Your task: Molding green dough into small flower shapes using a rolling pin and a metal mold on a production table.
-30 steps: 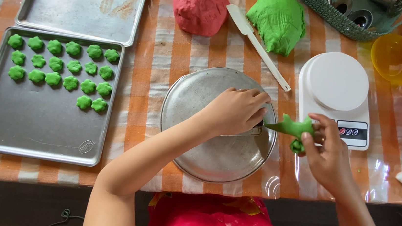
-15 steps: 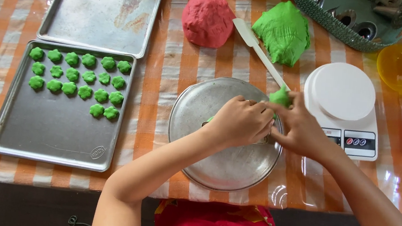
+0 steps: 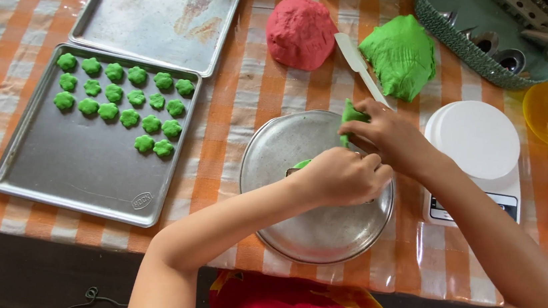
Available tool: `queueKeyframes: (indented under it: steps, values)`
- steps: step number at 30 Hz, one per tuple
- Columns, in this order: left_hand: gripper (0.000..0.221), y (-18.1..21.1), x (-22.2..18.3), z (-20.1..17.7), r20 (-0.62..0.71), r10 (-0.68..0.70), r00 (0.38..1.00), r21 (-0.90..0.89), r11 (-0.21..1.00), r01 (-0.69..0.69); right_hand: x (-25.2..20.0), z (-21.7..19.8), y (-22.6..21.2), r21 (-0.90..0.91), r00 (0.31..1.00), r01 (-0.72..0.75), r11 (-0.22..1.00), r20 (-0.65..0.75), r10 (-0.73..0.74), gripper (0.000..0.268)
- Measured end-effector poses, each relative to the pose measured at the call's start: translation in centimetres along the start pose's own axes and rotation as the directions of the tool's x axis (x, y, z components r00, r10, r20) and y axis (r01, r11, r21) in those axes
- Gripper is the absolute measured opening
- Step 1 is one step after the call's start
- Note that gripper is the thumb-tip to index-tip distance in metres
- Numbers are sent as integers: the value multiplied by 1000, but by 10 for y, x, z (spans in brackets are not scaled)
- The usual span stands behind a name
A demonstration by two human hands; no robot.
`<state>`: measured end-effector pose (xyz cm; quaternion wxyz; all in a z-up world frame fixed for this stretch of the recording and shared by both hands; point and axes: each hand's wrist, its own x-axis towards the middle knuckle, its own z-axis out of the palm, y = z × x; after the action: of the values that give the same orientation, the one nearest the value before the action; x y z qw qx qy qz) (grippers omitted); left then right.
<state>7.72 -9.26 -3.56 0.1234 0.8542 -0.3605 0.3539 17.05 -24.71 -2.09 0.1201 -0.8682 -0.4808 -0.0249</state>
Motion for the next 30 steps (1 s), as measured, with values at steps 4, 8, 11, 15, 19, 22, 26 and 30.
queueKeyframes:
  steps: [4, 8, 11, 15, 19, 22, 26, 30]
  values:
    - [12, 9, -6, 11, -78, 52, 996, 66, 997, -47, 48, 0, -4, -27, 977, 203, 979, -62, -204, 15]
    - [6, 13, -9, 18, -49, 37, 998, 59, 998, -34, 81, -18, -28, 81, 987, 156, 984, 16, -158, 15]
    - [9, 11, -9, 21, -50, 79, 996, 108, 991, -73, 102, -21, -51, 106, 985, 97, 990, 132, -110, 17]
    - [4, 12, -4, 28, 14, 68, 998, 144, 987, -70, 121, -5, -78, 7, 987, 124, 992, 105, -124, 16]
    - [15, 2, 13, 6, 365, 269, 891, 217, 906, -363, 145, 14, -93, 6, 992, 118, 993, -35, -118, 18]
    - [14, -1, 14, -3, 359, 274, 892, 267, 886, -380, 159, 10, -108, 134, 992, 122, 984, -26, -119, 18]
    - [15, -1, 15, -10, 347, 286, 893, 332, 853, -402, 172, -3, -131, 260, 995, 102, 960, -36, -96, 13]
    - [19, -1, 16, -14, 338, 313, 888, 426, 790, -441, 190, -17, -145, 411, 978, 189, 892, -158, -134, 15]
